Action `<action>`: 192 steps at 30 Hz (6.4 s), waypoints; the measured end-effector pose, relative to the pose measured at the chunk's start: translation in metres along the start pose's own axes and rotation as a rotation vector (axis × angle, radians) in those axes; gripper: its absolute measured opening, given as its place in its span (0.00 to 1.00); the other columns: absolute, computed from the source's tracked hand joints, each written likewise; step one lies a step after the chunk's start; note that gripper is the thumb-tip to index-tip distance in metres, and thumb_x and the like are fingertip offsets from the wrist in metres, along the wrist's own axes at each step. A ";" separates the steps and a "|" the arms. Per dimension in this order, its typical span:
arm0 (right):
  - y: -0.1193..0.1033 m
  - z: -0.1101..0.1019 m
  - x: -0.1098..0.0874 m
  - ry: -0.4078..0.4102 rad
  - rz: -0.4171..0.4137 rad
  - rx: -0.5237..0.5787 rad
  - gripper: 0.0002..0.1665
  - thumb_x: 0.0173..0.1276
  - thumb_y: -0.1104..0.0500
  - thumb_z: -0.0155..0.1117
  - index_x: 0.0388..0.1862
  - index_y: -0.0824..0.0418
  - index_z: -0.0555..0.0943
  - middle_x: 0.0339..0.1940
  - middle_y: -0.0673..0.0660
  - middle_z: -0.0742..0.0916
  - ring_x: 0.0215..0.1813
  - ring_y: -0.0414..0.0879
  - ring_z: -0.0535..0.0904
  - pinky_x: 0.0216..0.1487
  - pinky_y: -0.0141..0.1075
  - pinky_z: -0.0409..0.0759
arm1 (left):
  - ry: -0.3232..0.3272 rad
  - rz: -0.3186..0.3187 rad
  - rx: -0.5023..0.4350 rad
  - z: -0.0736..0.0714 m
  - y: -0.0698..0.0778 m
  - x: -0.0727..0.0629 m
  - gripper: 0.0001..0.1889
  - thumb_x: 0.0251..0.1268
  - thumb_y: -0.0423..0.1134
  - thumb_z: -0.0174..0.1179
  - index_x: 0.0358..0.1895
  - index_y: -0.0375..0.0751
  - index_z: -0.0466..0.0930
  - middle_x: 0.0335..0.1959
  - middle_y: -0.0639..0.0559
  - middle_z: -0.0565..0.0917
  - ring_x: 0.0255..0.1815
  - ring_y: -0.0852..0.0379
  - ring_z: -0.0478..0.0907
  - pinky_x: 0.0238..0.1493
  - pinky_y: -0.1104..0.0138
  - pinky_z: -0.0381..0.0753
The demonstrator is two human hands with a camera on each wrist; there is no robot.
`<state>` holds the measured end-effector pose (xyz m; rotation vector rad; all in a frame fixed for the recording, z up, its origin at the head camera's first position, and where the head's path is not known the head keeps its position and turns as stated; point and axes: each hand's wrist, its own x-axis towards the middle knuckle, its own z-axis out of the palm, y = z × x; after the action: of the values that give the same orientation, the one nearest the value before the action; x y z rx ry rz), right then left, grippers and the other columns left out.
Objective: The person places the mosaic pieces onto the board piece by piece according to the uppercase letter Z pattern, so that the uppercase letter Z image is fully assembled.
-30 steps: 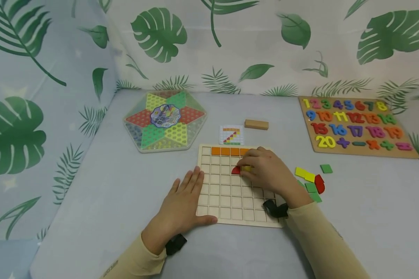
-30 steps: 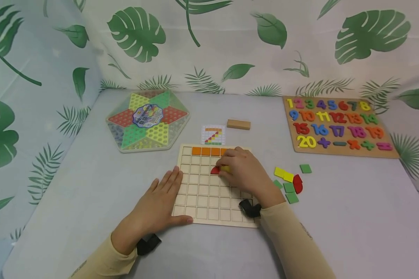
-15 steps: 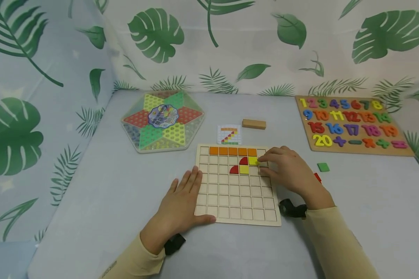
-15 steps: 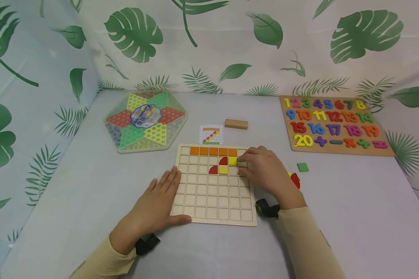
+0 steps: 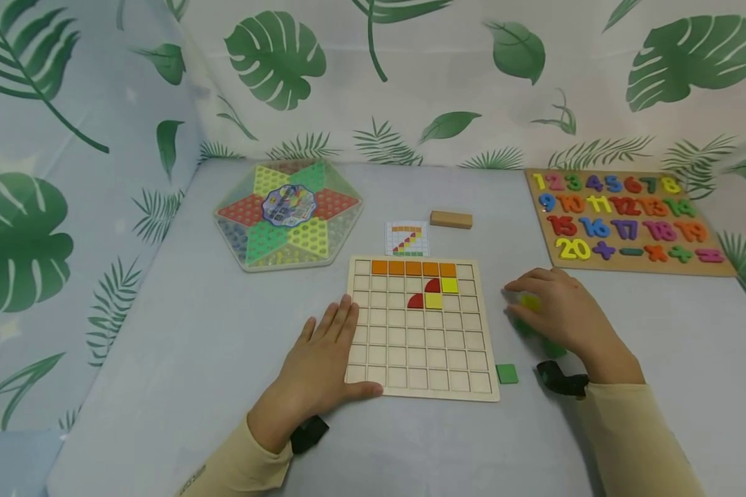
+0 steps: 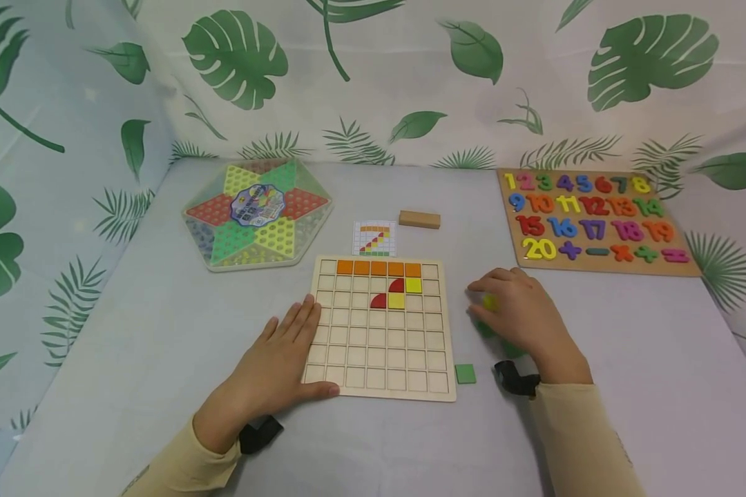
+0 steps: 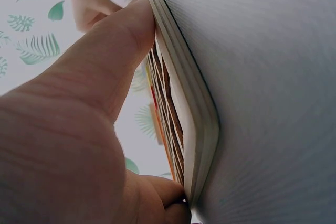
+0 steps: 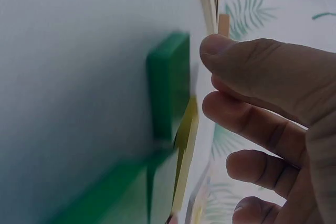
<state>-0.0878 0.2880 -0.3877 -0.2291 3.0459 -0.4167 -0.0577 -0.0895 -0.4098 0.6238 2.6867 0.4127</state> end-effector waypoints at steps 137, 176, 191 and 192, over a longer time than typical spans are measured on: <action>0.059 -0.002 -0.052 0.132 0.029 -0.074 0.20 0.57 0.67 0.79 0.50 0.64 0.89 0.53 0.70 0.88 0.52 0.68 0.79 0.53 0.68 0.76 | 0.007 -0.001 -0.018 0.001 0.001 0.000 0.66 0.56 0.75 0.66 0.86 0.38 0.41 0.88 0.45 0.40 0.89 0.43 0.41 0.85 0.41 0.49; -0.064 0.017 0.015 0.095 -0.299 0.002 0.14 0.60 0.62 0.80 0.46 0.55 0.92 0.46 0.54 0.91 0.50 0.53 0.80 0.55 0.53 0.82 | 0.007 0.000 -0.022 0.001 -0.003 -0.001 0.67 0.56 0.76 0.65 0.86 0.39 0.40 0.88 0.47 0.40 0.89 0.44 0.41 0.85 0.41 0.49; -0.129 0.037 0.040 0.032 -0.551 0.033 0.12 0.58 0.61 0.82 0.41 0.55 0.92 0.42 0.50 0.90 0.48 0.49 0.84 0.55 0.46 0.84 | 0.013 0.006 -0.008 0.002 -0.005 -0.001 0.66 0.56 0.77 0.63 0.86 0.40 0.40 0.88 0.47 0.39 0.89 0.45 0.41 0.85 0.41 0.49; -0.131 0.038 0.041 0.027 -0.551 0.029 0.11 0.59 0.61 0.82 0.41 0.54 0.92 0.42 0.50 0.90 0.49 0.50 0.84 0.56 0.46 0.84 | 0.012 0.006 -0.006 0.001 -0.005 -0.001 0.66 0.56 0.77 0.63 0.86 0.40 0.40 0.88 0.47 0.39 0.89 0.45 0.41 0.85 0.41 0.49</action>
<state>-0.1068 0.1473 -0.3904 -1.0759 2.9555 -0.4875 -0.0583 -0.0936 -0.4122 0.6298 2.6951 0.4270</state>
